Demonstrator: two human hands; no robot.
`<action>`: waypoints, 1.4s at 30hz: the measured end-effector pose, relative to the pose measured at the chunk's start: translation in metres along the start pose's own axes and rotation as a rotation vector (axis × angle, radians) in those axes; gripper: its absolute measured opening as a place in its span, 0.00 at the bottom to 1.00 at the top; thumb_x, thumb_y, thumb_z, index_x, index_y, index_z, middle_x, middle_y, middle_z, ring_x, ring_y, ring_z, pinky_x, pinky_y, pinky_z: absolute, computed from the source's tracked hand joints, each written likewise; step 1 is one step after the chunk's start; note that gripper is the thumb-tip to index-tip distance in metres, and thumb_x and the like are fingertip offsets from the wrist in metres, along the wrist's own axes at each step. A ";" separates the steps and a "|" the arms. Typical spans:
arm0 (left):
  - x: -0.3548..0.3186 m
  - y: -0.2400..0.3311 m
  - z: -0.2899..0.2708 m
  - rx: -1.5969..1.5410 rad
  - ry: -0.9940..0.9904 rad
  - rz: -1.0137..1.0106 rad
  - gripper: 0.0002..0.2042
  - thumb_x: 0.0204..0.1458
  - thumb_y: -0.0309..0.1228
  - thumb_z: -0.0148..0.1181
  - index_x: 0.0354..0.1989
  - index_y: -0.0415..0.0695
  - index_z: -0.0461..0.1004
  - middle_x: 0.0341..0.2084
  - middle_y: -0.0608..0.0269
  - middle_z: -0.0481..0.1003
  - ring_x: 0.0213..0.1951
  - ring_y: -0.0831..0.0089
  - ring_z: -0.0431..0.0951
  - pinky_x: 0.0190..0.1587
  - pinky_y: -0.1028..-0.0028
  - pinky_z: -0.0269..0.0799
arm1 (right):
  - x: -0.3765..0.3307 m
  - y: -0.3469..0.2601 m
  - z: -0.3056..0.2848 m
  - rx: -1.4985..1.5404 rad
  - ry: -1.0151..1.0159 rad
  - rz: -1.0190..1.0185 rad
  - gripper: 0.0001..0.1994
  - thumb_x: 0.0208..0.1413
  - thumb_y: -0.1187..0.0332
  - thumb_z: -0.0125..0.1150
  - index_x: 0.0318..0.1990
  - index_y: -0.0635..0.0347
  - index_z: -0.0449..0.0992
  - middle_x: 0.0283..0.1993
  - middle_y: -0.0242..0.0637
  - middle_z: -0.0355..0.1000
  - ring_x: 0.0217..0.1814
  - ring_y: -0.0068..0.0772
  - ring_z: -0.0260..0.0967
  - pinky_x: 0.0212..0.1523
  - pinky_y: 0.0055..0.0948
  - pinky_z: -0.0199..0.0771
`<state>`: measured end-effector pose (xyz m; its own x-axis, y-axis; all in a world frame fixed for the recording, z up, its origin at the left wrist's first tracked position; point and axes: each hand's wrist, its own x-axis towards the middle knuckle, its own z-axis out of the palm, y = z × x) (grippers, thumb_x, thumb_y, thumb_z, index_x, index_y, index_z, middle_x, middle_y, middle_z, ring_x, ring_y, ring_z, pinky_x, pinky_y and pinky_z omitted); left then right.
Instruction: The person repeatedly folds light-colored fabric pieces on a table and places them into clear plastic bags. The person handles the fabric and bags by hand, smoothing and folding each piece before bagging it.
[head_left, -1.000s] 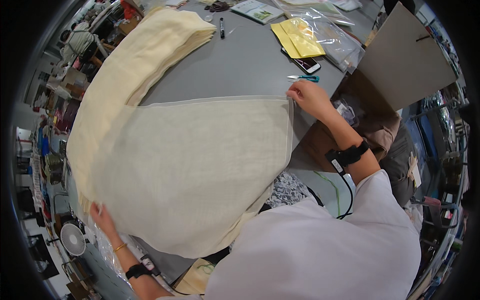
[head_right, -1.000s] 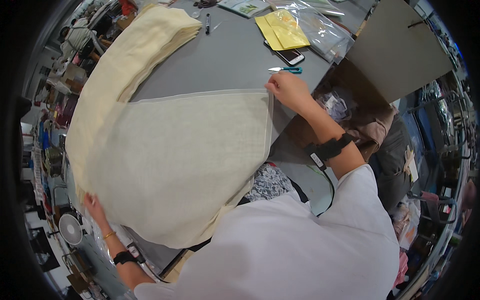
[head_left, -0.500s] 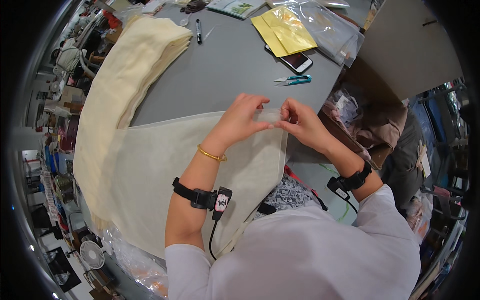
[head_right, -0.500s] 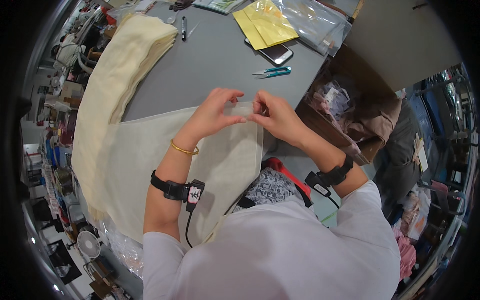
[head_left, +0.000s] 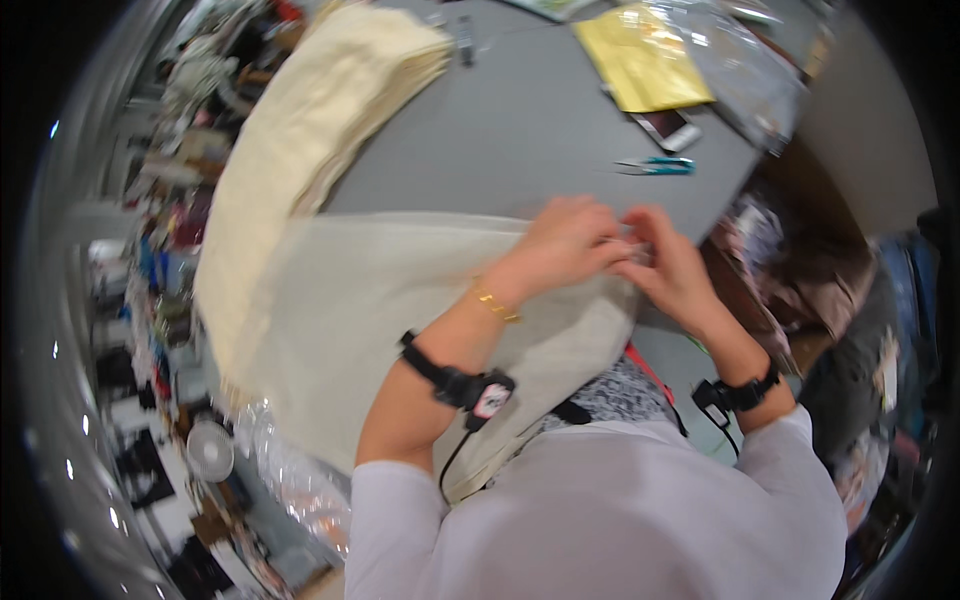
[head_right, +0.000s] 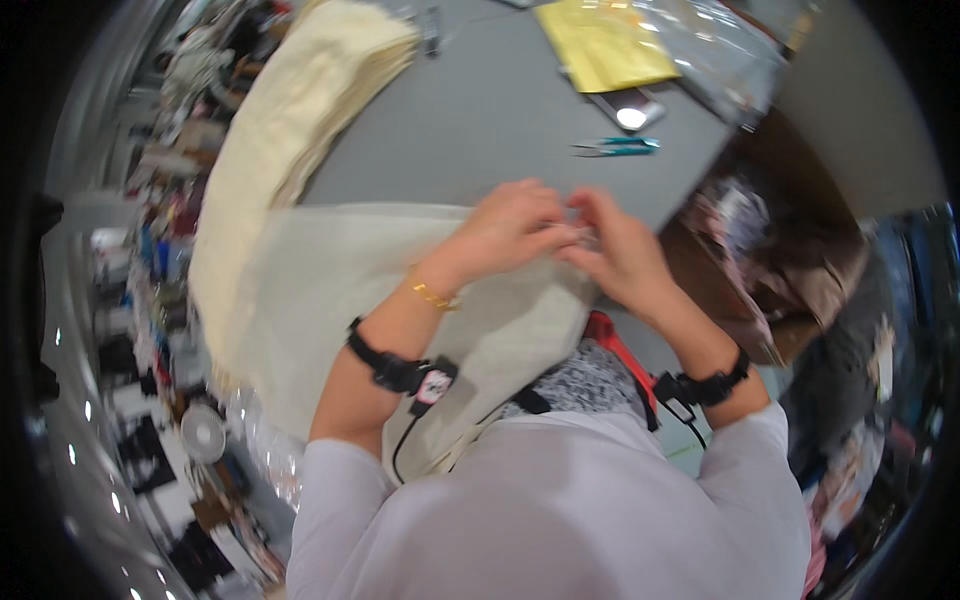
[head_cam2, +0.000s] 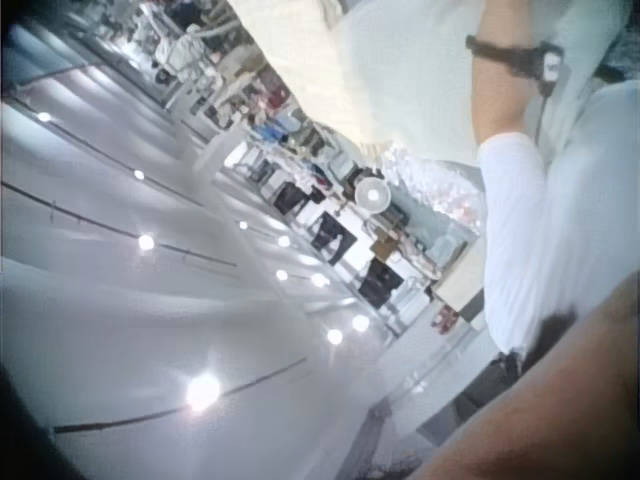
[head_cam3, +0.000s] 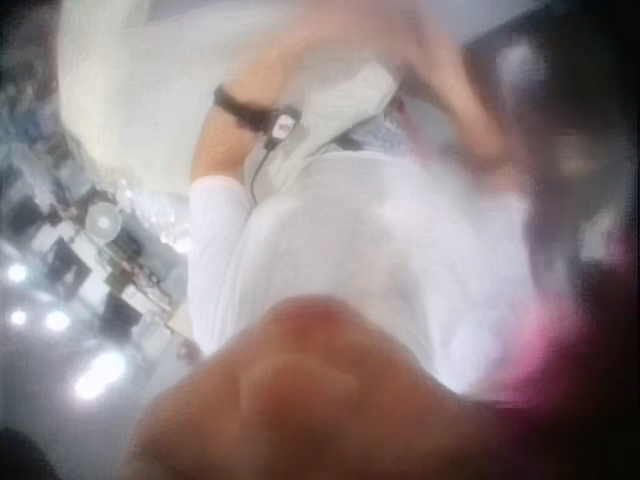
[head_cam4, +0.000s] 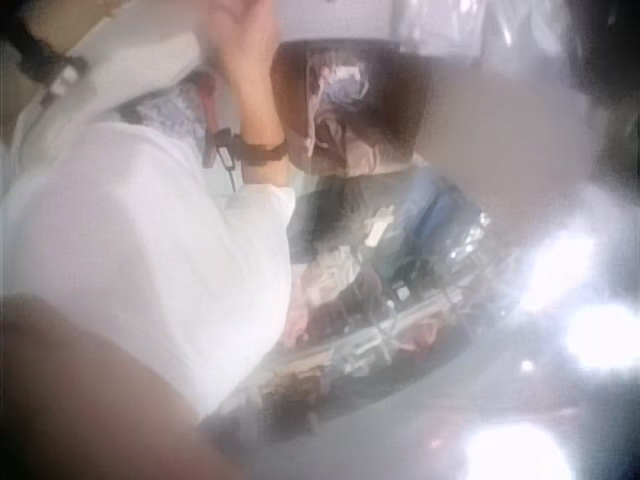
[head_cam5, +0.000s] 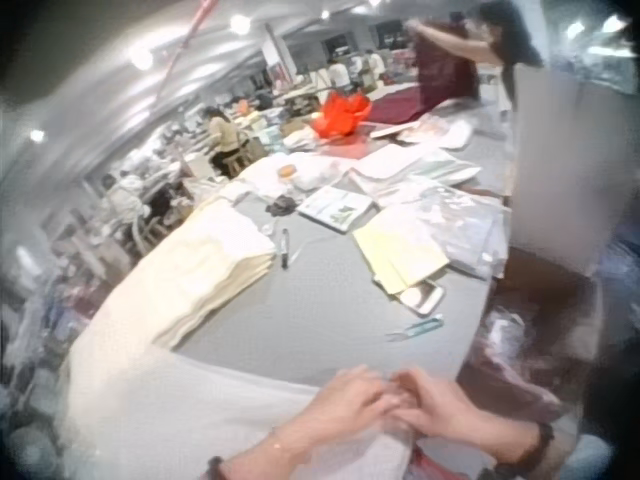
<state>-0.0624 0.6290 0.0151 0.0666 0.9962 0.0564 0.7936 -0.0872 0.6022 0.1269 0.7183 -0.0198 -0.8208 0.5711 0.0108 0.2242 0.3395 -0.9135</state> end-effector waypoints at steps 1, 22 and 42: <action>-0.001 0.001 0.002 -0.014 -0.007 -0.019 0.16 0.58 0.43 0.66 0.27 0.42 0.79 0.26 0.59 0.75 0.40 0.55 0.75 0.42 0.56 0.70 | -0.001 0.003 0.001 -0.022 0.004 0.022 0.27 0.53 0.65 0.77 0.57 0.58 0.69 0.45 0.46 0.79 0.47 0.48 0.81 0.46 0.39 0.79; -0.213 -0.117 -0.142 0.608 -0.004 -0.436 0.04 0.54 0.25 0.60 0.37 0.43 0.76 0.34 0.54 0.79 0.45 0.53 0.77 0.43 0.54 0.75 | -0.054 0.089 -0.109 -0.140 0.412 0.040 0.12 0.73 0.65 0.57 0.43 0.67 0.78 0.36 0.26 0.72 0.39 0.17 0.64 0.43 0.20 0.67; -0.348 0.029 -0.014 0.421 0.818 -0.924 0.10 0.59 0.34 0.66 0.44 0.41 0.78 0.39 0.56 0.77 0.35 0.53 0.81 0.35 0.61 0.75 | 0.073 -0.094 0.253 -0.156 -0.605 -0.860 0.04 0.56 0.74 0.67 0.37 0.58 0.85 0.50 0.34 0.80 0.51 0.41 0.74 0.49 0.40 0.77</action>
<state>-0.0708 0.2798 0.0245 -0.8693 0.3824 0.3133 0.4852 0.7811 0.3930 -0.0869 0.5391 -0.0357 -0.8505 -0.3587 0.3848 -0.5260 0.5687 -0.6324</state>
